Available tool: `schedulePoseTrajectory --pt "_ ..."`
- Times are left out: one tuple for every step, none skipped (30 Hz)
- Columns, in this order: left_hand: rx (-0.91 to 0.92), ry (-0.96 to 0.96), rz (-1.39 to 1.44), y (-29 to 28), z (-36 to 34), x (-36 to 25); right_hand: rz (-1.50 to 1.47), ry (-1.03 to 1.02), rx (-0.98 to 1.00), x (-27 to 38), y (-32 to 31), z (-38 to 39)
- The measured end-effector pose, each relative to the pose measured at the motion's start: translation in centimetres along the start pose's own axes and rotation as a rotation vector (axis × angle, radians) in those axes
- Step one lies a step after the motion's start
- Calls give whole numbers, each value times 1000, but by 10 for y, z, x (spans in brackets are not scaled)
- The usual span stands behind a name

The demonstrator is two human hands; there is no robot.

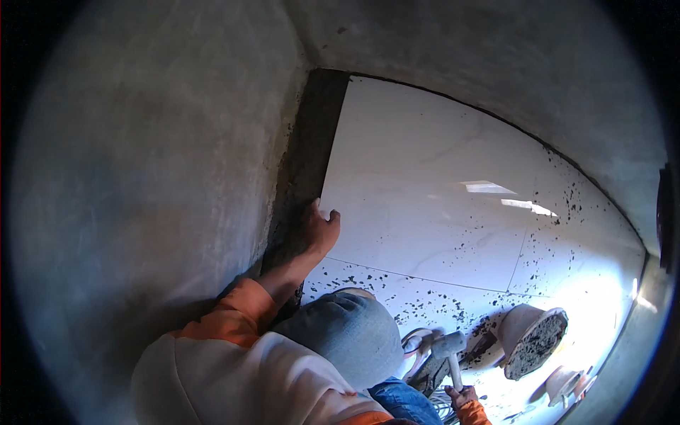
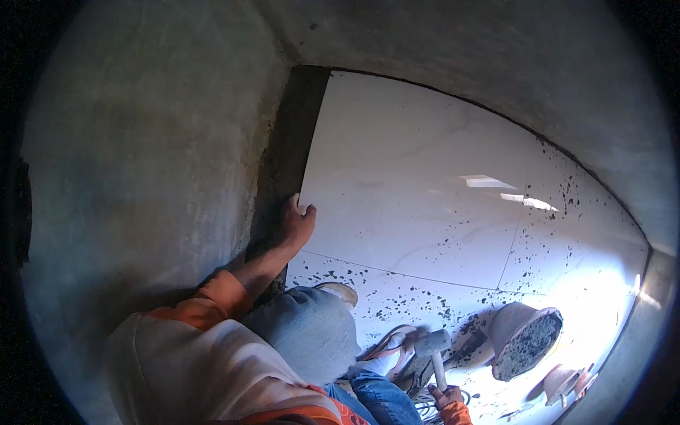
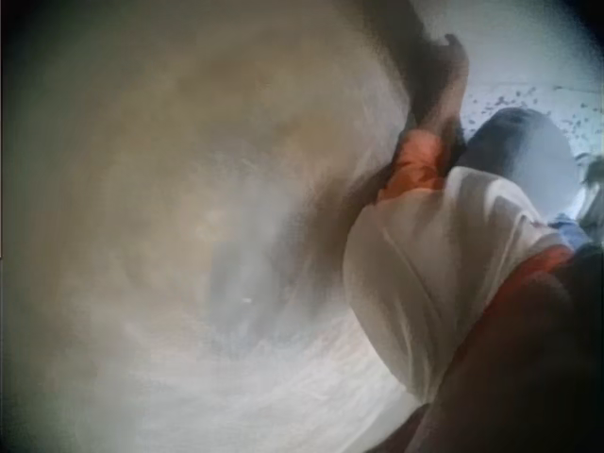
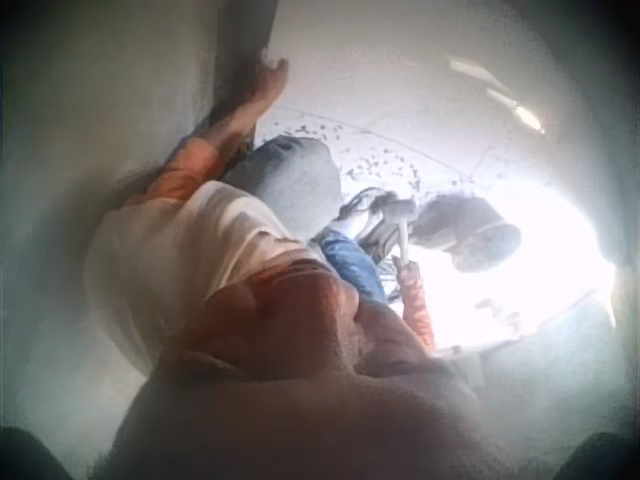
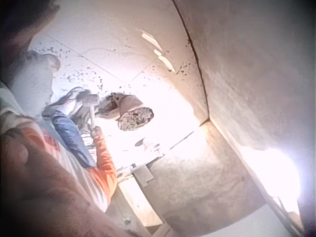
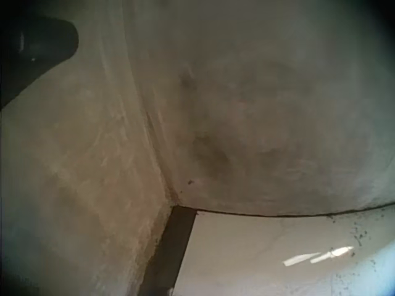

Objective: The person places tiles on a mortar-covered floor, taps them with a rubber mallet to adjust their level, and spreads more mortar onto the subfloor using a trowel.

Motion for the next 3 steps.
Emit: schedulePoseTrajectory --pt "4 12 -3 -1 1 1 -9 120 45 34 -11 32" --pt "-26 -20 29 -5 0 5 -65 93 22 -15 18 15" --pt "-14 -45 77 12 3 -7 -94 133 7 -53 17 -1"
Point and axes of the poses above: each hand's wrist, its own z-axis away from the middle knuckle, its own y-axis out of the palm, x = y × z, the point moved 3 cm from there along -z, towards the middle knuckle, and after that the axes turned 4 degrees about -x, right-handed, at the moved point
